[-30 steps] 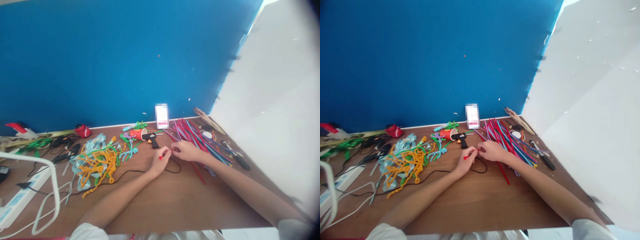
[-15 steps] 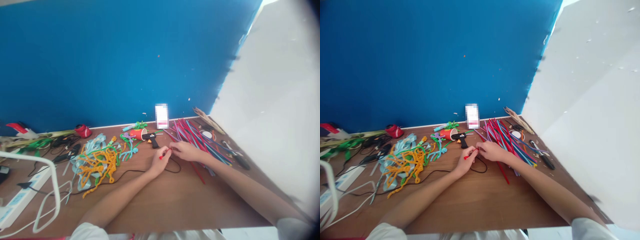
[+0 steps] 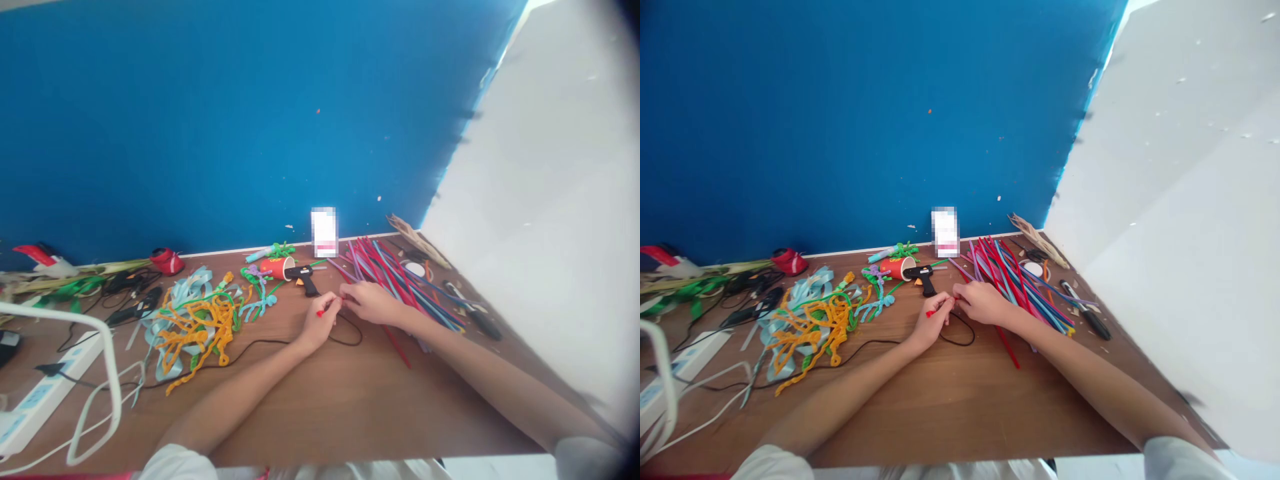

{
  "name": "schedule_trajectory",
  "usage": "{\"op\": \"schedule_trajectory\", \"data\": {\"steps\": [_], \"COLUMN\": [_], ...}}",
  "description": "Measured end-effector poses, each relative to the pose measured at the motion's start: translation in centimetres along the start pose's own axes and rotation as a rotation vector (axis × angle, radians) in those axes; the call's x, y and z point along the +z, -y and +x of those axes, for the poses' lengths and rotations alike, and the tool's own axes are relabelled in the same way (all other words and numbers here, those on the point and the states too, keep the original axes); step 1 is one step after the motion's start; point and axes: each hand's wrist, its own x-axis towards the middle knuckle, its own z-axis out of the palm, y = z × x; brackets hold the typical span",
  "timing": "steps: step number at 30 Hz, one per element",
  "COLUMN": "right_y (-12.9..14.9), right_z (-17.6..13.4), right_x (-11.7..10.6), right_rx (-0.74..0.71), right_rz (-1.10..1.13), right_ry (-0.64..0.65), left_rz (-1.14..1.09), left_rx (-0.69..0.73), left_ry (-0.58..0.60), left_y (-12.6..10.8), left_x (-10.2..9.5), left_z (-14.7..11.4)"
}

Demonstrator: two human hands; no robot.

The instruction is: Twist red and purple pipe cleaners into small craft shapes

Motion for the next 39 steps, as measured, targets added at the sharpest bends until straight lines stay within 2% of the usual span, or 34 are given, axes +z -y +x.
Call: {"op": "schedule_trajectory", "data": {"steps": [6,39], "right_y": [0.23,0.34], "right_z": [0.01,-0.01], "right_x": [0.02,0.23], "right_rx": [0.001,0.007], "right_rz": [-0.069,-0.122], "right_ry": [0.006,-0.004], "left_rz": [0.022,0.065], "left_rx": [-0.005,0.003], "left_ry": [-0.013,0.0], "left_y": [-0.12,-0.51], "left_x": [0.07,0.04], "left_z": [-0.09,-0.35]}}
